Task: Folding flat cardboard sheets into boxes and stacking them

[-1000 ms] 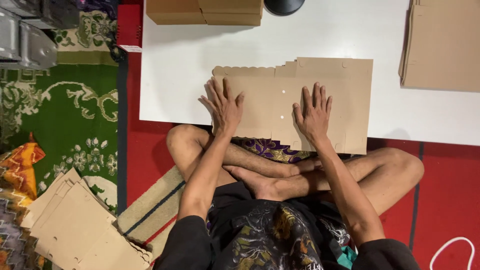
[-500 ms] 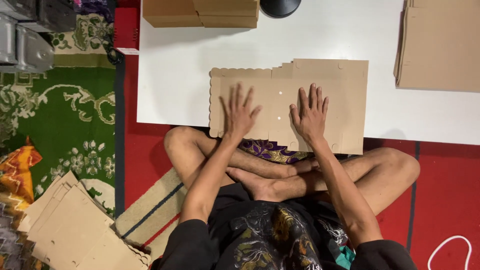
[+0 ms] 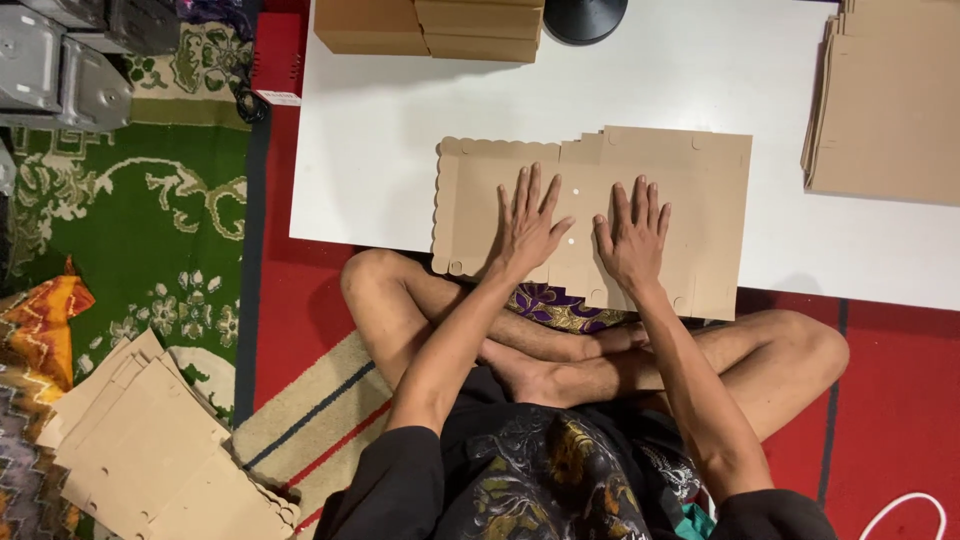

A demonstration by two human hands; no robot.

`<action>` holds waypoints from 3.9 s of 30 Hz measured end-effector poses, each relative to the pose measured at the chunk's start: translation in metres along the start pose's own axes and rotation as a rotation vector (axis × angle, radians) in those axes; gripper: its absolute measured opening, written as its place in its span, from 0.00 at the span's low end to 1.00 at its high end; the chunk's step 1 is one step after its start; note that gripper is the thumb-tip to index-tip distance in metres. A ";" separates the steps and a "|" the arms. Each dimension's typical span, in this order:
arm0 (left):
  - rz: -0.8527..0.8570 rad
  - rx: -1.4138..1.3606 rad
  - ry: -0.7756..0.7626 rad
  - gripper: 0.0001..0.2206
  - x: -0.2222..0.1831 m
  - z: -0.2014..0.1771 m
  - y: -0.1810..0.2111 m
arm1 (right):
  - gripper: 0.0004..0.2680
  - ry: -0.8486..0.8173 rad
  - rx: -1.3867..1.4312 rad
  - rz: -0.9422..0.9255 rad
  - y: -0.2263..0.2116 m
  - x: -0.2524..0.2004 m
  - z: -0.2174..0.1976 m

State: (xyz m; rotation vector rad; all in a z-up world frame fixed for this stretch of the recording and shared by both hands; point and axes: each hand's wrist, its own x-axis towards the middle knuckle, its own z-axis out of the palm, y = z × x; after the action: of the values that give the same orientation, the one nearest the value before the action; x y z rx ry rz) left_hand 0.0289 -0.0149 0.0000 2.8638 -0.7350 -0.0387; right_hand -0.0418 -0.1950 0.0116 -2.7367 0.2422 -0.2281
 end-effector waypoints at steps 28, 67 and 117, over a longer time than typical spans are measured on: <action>-0.254 -0.438 0.468 0.16 -0.053 0.007 -0.118 | 0.23 0.112 0.065 -0.121 -0.005 0.030 0.012; -0.102 -0.266 0.225 0.49 -0.064 -0.013 -0.110 | 0.30 -0.007 0.033 -0.086 -0.027 0.013 0.015; -0.160 -0.025 0.167 0.32 -0.001 -0.043 -0.071 | 0.21 0.021 0.029 -0.047 -0.063 0.035 0.048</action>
State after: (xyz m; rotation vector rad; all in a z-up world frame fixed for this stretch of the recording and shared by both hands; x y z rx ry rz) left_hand 0.0646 0.0543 0.0296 2.8510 -0.4701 0.1667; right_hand 0.0102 -0.1272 -0.0035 -2.7150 0.1784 -0.2709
